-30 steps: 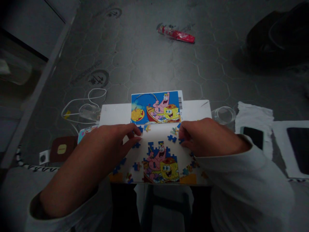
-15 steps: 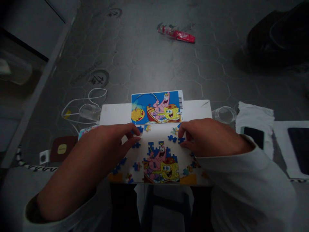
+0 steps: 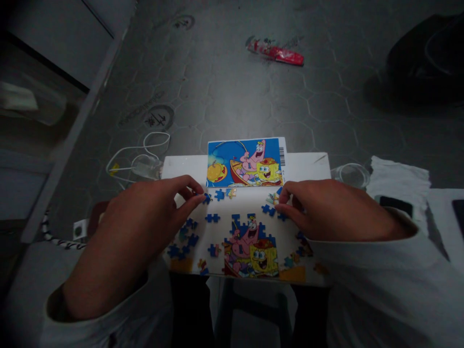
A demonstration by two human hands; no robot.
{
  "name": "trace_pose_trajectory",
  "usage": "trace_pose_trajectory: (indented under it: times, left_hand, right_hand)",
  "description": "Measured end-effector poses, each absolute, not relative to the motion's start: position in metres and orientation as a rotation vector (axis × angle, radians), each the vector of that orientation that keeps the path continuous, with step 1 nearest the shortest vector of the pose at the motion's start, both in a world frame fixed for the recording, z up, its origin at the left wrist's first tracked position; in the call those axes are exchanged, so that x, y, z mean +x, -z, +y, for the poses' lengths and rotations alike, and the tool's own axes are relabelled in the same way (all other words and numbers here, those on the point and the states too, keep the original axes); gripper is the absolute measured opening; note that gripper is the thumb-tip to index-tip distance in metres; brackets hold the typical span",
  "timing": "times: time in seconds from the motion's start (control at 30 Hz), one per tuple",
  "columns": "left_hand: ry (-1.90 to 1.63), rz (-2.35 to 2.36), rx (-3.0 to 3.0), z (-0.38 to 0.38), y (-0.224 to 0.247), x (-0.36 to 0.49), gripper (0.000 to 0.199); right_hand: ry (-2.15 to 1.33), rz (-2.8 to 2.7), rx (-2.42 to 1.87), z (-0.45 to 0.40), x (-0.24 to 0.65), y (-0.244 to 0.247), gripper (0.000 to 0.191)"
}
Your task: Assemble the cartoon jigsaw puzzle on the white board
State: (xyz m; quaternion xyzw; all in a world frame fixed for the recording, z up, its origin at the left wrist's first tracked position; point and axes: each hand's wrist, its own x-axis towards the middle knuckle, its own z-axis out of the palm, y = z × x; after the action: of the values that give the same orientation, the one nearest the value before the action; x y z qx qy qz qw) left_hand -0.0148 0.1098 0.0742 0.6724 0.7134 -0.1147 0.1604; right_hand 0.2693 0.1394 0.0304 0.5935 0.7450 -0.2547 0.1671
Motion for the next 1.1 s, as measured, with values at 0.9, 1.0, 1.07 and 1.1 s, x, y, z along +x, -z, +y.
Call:
trace_pose_trajectory:
  times: [0.9, 1.0, 1.07, 1.1]
  left_hand:
    - [0.286, 1.832, 2.073, 0.111, -0.061, -0.003, 0.026]
    - [0.282, 1.789, 2.066, 0.114, -0.06, -0.002, 0.023]
    - [0.27, 1.771, 2.057, 0.115, -0.06, -0.003, 0.022]
    - [0.264, 1.765, 2.053, 0.115, -0.06, -0.003, 0.02]
  right_hand:
    - [0.806, 2.27, 1.671, 0.141, 0.281, -0.023, 0.033]
    - [0.76, 2.219, 1.689, 0.141, 0.278, -0.025, 0.034]
    - [0.774, 2.201, 1.682, 0.141, 0.277, -0.026, 0.034]
    - [0.792, 2.204, 1.673, 0.142, 0.277, -0.027, 0.034]
